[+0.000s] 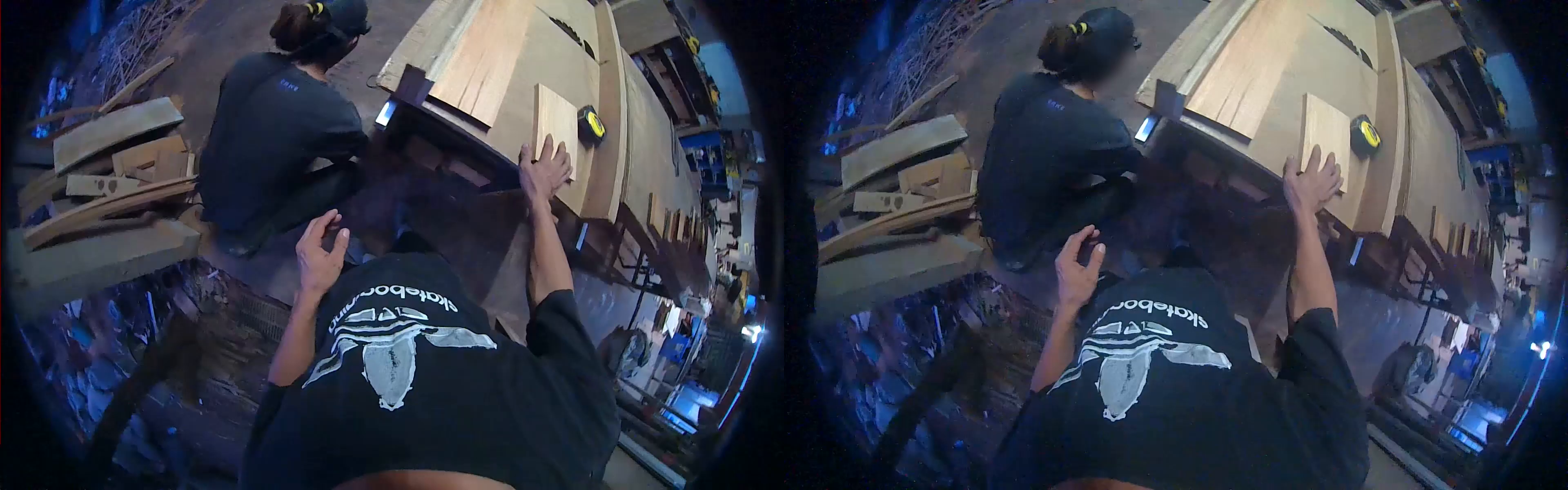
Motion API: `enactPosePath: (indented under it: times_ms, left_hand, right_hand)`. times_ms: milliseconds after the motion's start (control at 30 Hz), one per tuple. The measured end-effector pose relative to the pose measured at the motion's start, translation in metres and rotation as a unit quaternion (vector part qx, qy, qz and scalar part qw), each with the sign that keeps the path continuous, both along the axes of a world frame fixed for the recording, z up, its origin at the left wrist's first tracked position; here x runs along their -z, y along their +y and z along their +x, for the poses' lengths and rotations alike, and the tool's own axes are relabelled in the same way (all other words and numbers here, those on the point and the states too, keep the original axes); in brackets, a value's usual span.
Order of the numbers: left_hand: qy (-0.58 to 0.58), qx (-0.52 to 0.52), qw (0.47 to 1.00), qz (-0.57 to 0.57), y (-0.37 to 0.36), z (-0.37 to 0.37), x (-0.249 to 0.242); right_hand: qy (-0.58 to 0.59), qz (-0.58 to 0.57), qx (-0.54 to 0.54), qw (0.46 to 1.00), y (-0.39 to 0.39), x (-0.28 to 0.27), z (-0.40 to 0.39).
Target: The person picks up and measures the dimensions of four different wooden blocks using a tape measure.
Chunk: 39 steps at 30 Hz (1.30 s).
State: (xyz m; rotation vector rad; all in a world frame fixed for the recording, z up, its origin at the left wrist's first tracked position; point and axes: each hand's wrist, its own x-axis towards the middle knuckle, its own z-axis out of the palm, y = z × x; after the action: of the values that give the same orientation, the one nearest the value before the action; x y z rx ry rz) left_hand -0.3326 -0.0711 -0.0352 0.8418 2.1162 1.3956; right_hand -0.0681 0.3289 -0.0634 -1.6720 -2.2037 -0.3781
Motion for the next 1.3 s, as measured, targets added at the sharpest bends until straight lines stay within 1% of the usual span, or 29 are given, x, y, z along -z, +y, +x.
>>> enactPosePath:
  times_ms: [67, 200, 267, 400, 500, 700, 800, 900, 967, 1000, 1033, 1100, 1133, 1167, 1233, 1267, 1300]
  left_hand:
    - [0.030, 0.009, 0.999, 0.012, 0.005, -0.001, -0.001]
    - [0.037, 0.031, 0.999, 0.010, 0.007, -0.002, 0.004]
    - [0.014, 0.031, 0.999, -0.018, 0.007, 0.001, 0.002]
    - [0.010, 0.057, 0.998, -0.029, 0.002, -0.001, 0.003]
    - [0.025, 0.042, 0.999, -0.014, -0.001, -0.002, 0.003]
    - [0.040, 0.017, 0.999, -0.030, -0.002, -0.008, 0.001]
    - [0.038, 0.012, 0.999, -0.017, -0.001, -0.007, -0.003]
    - [0.033, 0.012, 0.999, 0.009, 0.006, -0.004, 0.002]
    - [-0.021, -0.019, 1.000, -0.001, 0.008, -0.005, 0.002]
    - [-0.032, -0.021, 0.999, 0.006, 0.009, -0.006, 0.002]
    - [-0.026, -0.024, 0.999, 0.014, 0.011, -0.007, -0.001]
    - [-0.012, -0.020, 1.000, 0.017, 0.016, -0.008, -0.010]
    - [-0.013, -0.023, 0.999, 0.027, 0.020, -0.008, -0.011]
    - [-0.009, -0.030, 0.999, 0.035, 0.026, -0.008, -0.016]
    - [0.058, 0.010, 0.997, 0.047, 0.039, -0.010, -0.034]
    - [0.063, 0.001, 0.997, 0.051, 0.046, -0.010, -0.042]
    - [0.064, 0.016, 0.996, 0.061, 0.056, -0.007, -0.050]
  right_hand:
    - [0.007, 0.002, 0.002, 1.000, 0.000, 0.001, 0.001]
    - [0.020, 0.001, 0.001, 1.000, -0.001, -0.002, 0.001]
    - [0.025, -0.002, 0.003, 1.000, -0.003, -0.003, 0.001]
    - [0.033, 0.000, 0.005, 0.999, -0.004, -0.004, -0.002]
    - [0.026, -0.003, 0.006, 1.000, -0.004, -0.002, 0.000]
    - [0.028, -0.005, 0.009, 1.000, -0.004, -0.006, -0.004]
    - [0.032, -0.009, 0.005, 0.999, -0.011, -0.002, -0.002]
    - [0.039, 0.005, 0.006, 0.999, -0.003, -0.009, 0.003]
    - [0.039, -0.043, -0.008, 0.998, -0.005, -0.022, 0.002]
    - [0.058, -0.091, -0.016, 0.994, -0.002, -0.038, 0.005]
    - [0.064, -0.084, -0.020, 0.994, 0.010, -0.044, 0.007]
    - [0.094, -0.104, -0.014, 0.990, 0.045, -0.056, 0.027]
    - [0.071, -0.081, -0.007, 0.994, 0.063, -0.064, 0.033]
    - [0.075, -0.074, -0.015, 0.994, 0.080, -0.078, 0.035]
    - [0.012, -0.095, 0.010, 0.995, 0.113, -0.103, 0.038]
    - [-0.024, -0.128, 0.012, 0.991, 0.135, -0.105, 0.045]
    - [-0.060, -0.159, 0.012, 0.985, 0.156, -0.106, 0.050]
